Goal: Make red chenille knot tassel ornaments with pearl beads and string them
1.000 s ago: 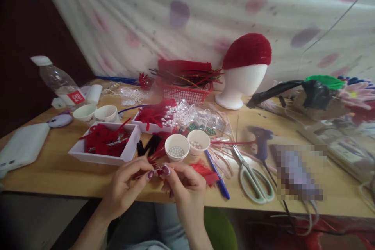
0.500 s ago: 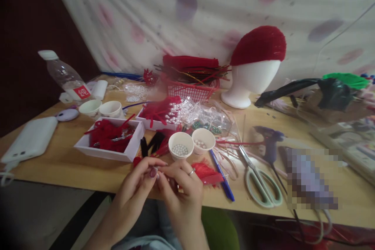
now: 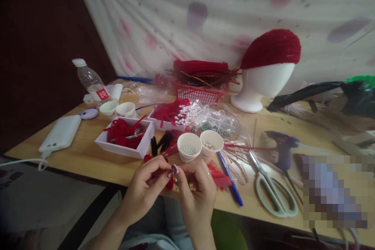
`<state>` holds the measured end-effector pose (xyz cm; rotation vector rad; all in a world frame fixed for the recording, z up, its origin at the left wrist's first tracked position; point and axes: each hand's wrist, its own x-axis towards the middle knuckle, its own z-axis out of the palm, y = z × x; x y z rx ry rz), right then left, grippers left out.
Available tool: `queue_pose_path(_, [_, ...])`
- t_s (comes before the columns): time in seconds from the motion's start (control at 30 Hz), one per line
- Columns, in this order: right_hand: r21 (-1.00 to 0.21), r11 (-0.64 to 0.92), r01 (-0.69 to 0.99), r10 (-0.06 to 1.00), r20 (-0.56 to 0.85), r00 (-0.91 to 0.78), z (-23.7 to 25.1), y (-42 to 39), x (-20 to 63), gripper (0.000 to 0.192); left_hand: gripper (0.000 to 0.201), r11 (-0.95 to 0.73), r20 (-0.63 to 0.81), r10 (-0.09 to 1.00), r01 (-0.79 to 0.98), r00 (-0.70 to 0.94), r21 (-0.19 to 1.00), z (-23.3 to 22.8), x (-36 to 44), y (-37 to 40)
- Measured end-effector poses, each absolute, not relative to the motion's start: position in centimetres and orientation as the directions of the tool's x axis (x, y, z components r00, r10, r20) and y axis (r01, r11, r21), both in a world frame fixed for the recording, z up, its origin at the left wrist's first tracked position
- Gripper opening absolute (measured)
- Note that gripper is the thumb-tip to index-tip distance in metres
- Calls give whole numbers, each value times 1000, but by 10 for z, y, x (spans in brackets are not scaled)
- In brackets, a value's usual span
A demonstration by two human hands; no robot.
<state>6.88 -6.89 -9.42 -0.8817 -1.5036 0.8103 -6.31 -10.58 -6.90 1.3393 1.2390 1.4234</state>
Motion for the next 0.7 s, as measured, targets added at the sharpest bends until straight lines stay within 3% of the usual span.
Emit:
queue_pose_path(0.23, [-800,596,69,791,599,120,-82,-69,90,11,18,-347,354,918,70,-181,935,-84,-71,-104])
queue_pose_path(0.43, [-678,664,314,660,730,181,-86,-71,126,18,15,-358,383,887,137,-260,924,-104,-71,-97])
queue_pose_path(0.57, [-730,482,484,691,656,303,-97,-71,163,3,15,-331,352,895,120,-275,936,-107,-70,-95])
queue_pose_path(0.63, [-791,308,528,730,553,402,-102,-69,188,14,15,-314,330,896,103,-298,944,-107,-69,-95])
queue_pose_path(0.7, [-777,128,616,747,484,456,-104,-66,211,30,16,-284,296,897,85,-327,955,-106,-68,-95])
